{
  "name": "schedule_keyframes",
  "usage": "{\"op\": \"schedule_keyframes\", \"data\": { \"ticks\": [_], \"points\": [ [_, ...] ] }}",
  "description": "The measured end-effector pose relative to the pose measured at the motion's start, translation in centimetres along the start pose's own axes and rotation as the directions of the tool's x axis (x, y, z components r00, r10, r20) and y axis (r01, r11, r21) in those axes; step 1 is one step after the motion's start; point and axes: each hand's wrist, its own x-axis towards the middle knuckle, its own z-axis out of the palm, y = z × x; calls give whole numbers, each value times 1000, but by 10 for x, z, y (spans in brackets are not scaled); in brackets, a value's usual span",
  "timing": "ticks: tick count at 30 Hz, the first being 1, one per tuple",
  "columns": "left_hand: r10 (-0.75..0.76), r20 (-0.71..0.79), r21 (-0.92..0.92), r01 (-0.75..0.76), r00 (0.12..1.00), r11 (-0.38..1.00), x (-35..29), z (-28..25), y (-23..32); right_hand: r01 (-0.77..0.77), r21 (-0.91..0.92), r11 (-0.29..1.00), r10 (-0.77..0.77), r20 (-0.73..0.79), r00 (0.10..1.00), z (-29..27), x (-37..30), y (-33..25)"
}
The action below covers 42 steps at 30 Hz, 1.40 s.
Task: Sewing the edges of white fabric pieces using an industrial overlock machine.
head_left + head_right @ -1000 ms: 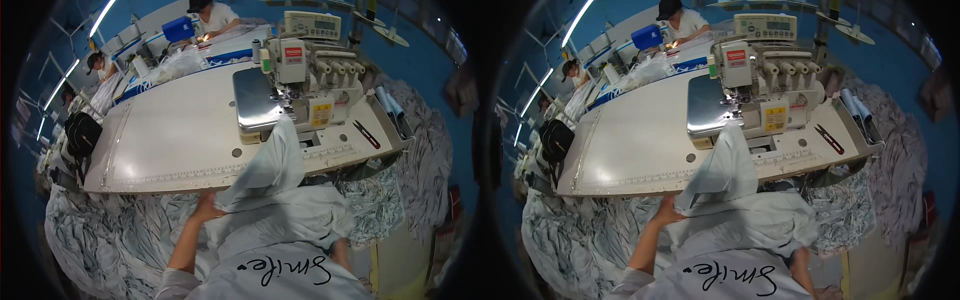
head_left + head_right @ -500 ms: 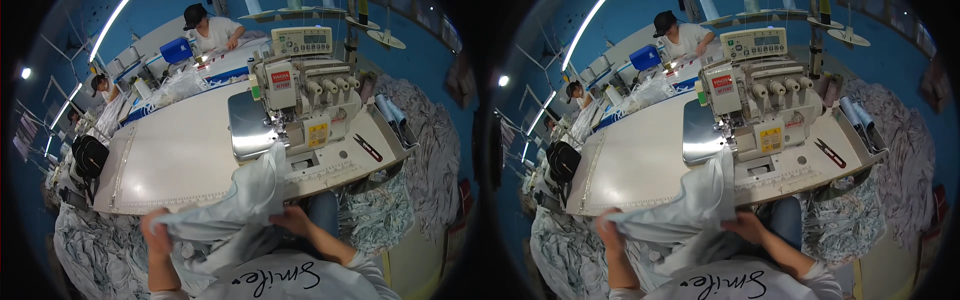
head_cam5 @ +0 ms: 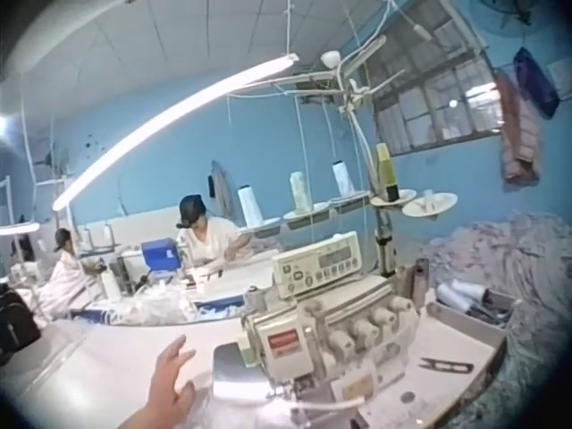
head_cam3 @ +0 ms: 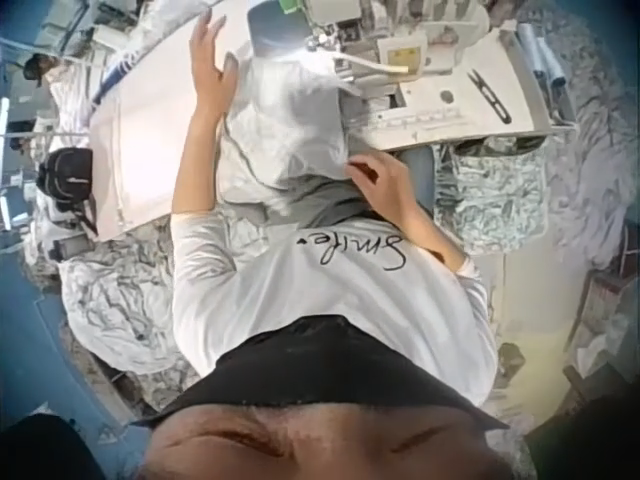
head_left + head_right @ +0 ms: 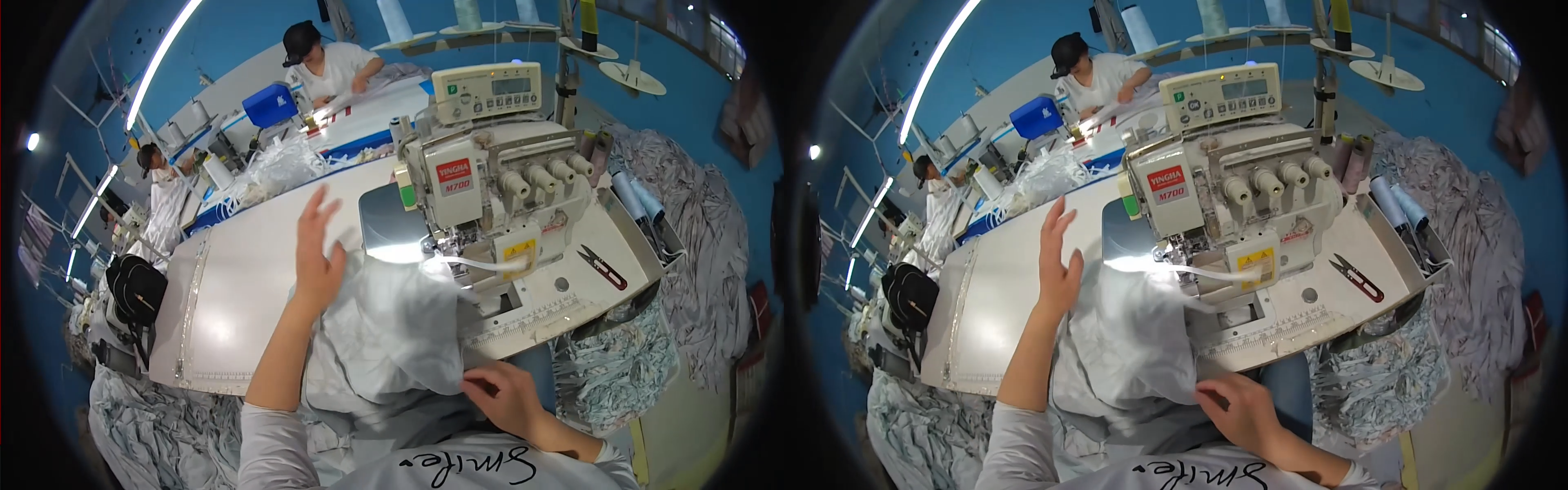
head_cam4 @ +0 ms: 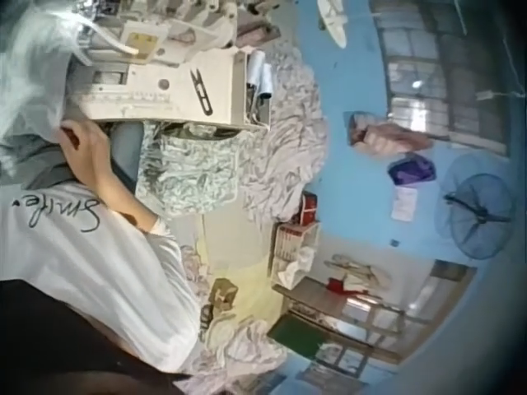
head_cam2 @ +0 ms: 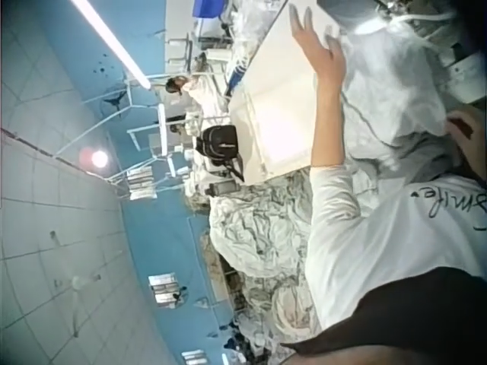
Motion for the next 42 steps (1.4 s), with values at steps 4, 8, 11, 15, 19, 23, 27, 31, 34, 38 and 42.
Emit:
{"op": "schedule_keyframes", "data": {
  "ticks": [4, 8, 11, 15, 19, 23, 27, 31, 34, 38, 42],
  "points": [
    [255, 396, -496, -29, 882, 868, 17, -21, 92, -52, 35, 998, 54, -83, 995, -7, 18, -8],
    [420, 401, -255, -341, 814, 905, 5, -13, 92, 142, -90, 986, -164, -331, 929, 4, 44, -13],
    [535, 251, -104, -527, 807, 843, -4, -10, 83, 179, -175, 968, -219, -246, 944, 8, 54, -9],
    [670, 197, 10, -684, 716, 729, -16, -3, 77, 32, -1, 999, -32, -88, 996, 7, 51, -4],
    [614, 151, 35, -625, 775, 780, -22, -13, 78, -308, 515, 800, 277, 137, 951, 3, 57, -15],
    [353, 225, -11, -360, 908, 933, -21, -18, 90, -407, 575, 709, 311, 264, 913, 9, 62, -18],
    [265, 377, -226, -190, 888, 956, -9, -21, 93, -463, 457, 759, 312, 369, 876, 5, 64, -19],
    [315, 454, -269, -209, 834, 940, 3, -10, 92, -451, 548, 704, 365, 266, 892, 4, 59, -14],
    [313, 448, -324, -175, 837, 930, 9, -2, 92, -424, 577, 697, 372, 214, 903, 0, 63, -15],
    [290, 443, -296, -167, 848, 940, 14, -1, 96, -429, 533, 729, 392, 189, 900, -6, 67, -11],
    [259, 454, -262, -150, 853, 953, 10, 1, 95, -431, 551, 714, 394, 192, 899, -5, 72, -11]
  ]
}}
